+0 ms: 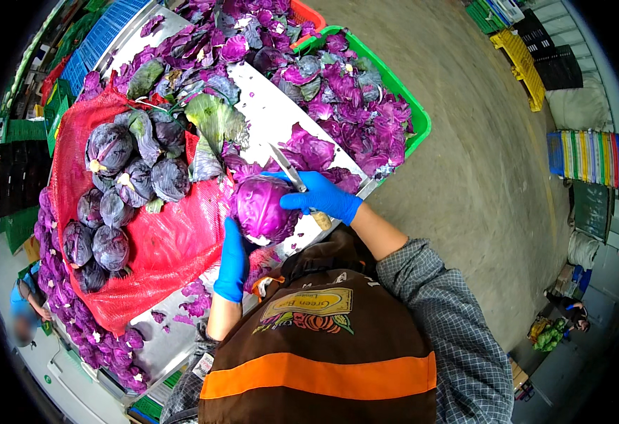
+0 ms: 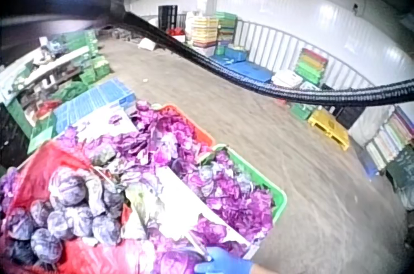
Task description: The person processes red cabbage by cutting out the cores with a knife and pulling off loose outer leaves, then places the cored cabbage into a red mesh bag.
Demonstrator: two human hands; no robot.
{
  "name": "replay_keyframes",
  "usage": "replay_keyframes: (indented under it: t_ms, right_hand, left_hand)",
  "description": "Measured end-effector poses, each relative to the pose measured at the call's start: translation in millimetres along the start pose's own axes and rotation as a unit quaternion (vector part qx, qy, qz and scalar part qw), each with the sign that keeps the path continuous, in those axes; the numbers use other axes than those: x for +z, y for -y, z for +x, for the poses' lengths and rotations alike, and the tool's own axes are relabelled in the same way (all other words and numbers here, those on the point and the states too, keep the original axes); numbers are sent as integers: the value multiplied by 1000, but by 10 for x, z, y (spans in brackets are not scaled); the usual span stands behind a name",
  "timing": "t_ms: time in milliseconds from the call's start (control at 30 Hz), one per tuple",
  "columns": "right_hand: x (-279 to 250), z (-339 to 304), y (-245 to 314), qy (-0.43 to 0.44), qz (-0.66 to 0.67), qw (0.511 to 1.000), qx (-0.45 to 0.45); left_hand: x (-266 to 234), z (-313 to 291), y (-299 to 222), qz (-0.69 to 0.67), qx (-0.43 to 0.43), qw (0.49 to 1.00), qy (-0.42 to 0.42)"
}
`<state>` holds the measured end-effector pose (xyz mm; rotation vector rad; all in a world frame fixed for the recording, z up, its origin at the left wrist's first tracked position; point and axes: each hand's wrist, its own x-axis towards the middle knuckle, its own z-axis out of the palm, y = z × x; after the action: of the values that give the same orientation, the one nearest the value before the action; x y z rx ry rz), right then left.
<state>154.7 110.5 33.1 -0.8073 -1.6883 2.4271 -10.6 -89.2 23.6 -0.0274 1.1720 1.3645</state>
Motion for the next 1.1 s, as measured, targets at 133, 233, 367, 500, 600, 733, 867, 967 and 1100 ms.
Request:
replay_keyframes:
  t_ms: [133, 233, 367, 500, 600, 733, 867, 967, 1100]
  right_hand:
    - [44, 59, -263, -17, 155, 974, 167]
    - [153, 50, -53, -73, 92, 968, 222]
    - [59, 36, -573, -173, -166, 971, 27]
    - [168, -205, -291, -132, -397, 906, -58]
    - [205, -306, -224, -116, -377, 919, -7]
    - [232, -315, -302, -124, -427, 895, -22]
    - [235, -279, -460, -126, -453, 881, -45]
    - [293, -237, -429, -123, -503, 855, -20]
    - [396, -97, -419, -120, -568, 814, 22]
  left_hand:
    - [462, -198, -355, 306, 340, 889, 13]
    - [311, -41, -193, 360, 308, 879, -43]
    - [187, 210, 88, 411, 254, 871, -91]
    - [126, 319, 253, 494, 261, 820, -124]
    - [123, 343, 294, 460, 229, 845, -150]
    - [128, 365, 291, 460, 215, 845, -165]
    - [121, 359, 286, 449, 195, 856, -166]
    - [100, 369, 271, 459, 203, 851, -157]
    - [65, 392, 290, 455, 212, 852, -145]
